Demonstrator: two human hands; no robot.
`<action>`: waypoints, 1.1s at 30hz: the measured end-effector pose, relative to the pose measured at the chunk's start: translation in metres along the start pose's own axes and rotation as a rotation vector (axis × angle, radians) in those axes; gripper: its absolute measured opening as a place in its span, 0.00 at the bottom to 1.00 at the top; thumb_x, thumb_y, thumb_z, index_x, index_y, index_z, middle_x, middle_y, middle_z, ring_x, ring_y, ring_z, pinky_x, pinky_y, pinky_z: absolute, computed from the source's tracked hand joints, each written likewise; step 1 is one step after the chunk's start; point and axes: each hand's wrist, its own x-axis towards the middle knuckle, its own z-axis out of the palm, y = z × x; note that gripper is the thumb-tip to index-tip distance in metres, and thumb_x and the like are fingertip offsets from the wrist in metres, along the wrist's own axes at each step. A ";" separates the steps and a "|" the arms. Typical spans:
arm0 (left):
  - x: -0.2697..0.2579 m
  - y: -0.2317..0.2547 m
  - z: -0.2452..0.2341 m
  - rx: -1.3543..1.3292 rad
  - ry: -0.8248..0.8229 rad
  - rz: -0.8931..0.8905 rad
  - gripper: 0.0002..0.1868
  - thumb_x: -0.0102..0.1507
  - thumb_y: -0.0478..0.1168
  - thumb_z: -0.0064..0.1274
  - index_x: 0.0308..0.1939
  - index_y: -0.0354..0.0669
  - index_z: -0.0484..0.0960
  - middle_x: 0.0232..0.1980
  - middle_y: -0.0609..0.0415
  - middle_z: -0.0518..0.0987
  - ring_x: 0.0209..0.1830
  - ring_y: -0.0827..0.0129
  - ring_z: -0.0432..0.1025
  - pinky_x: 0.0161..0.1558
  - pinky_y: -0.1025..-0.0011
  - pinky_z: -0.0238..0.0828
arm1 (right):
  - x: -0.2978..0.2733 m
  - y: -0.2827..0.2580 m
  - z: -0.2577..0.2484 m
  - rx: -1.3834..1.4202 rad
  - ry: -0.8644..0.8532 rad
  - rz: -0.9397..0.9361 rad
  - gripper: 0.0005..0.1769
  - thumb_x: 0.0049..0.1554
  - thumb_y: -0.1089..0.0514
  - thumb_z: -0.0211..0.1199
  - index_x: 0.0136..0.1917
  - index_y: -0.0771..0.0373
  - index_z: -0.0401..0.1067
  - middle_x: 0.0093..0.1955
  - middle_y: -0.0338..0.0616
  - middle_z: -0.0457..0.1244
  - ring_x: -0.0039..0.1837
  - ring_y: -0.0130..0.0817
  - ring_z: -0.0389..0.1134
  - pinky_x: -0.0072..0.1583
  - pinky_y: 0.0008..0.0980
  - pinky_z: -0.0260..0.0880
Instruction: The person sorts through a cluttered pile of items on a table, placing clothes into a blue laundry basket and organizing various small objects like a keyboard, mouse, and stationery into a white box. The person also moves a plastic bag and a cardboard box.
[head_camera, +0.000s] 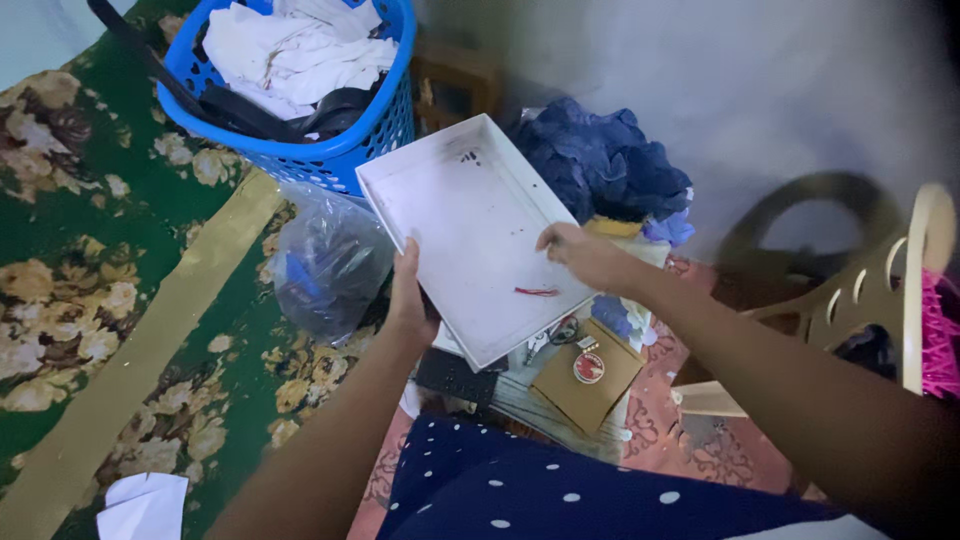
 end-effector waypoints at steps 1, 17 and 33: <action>0.000 0.001 -0.001 0.001 -0.007 -0.007 0.32 0.68 0.59 0.42 0.70 0.51 0.59 0.63 0.48 0.73 0.62 0.55 0.72 0.61 0.49 0.73 | -0.006 -0.006 0.000 -0.141 -0.031 -0.104 0.14 0.62 0.56 0.54 0.59 0.61 0.71 0.55 0.51 0.67 0.59 0.41 0.68 0.62 0.40 0.65; -0.002 -0.008 0.012 0.132 0.076 -0.123 0.35 0.66 0.60 0.43 0.73 0.58 0.52 0.66 0.47 0.70 0.65 0.54 0.70 0.61 0.49 0.73 | -0.035 -0.053 0.052 -0.598 -0.146 -0.047 0.12 0.61 0.54 0.50 0.52 0.63 0.68 0.53 0.54 0.67 0.55 0.54 0.70 0.55 0.52 0.69; -0.012 0.011 -0.013 0.336 0.351 -0.189 0.34 0.65 0.59 0.41 0.72 0.62 0.50 0.64 0.47 0.72 0.61 0.53 0.74 0.57 0.47 0.75 | -0.025 0.101 0.014 0.873 0.276 0.369 0.09 0.59 0.62 0.56 0.53 0.60 0.73 0.35 0.36 0.58 0.38 0.28 0.60 0.40 0.30 0.64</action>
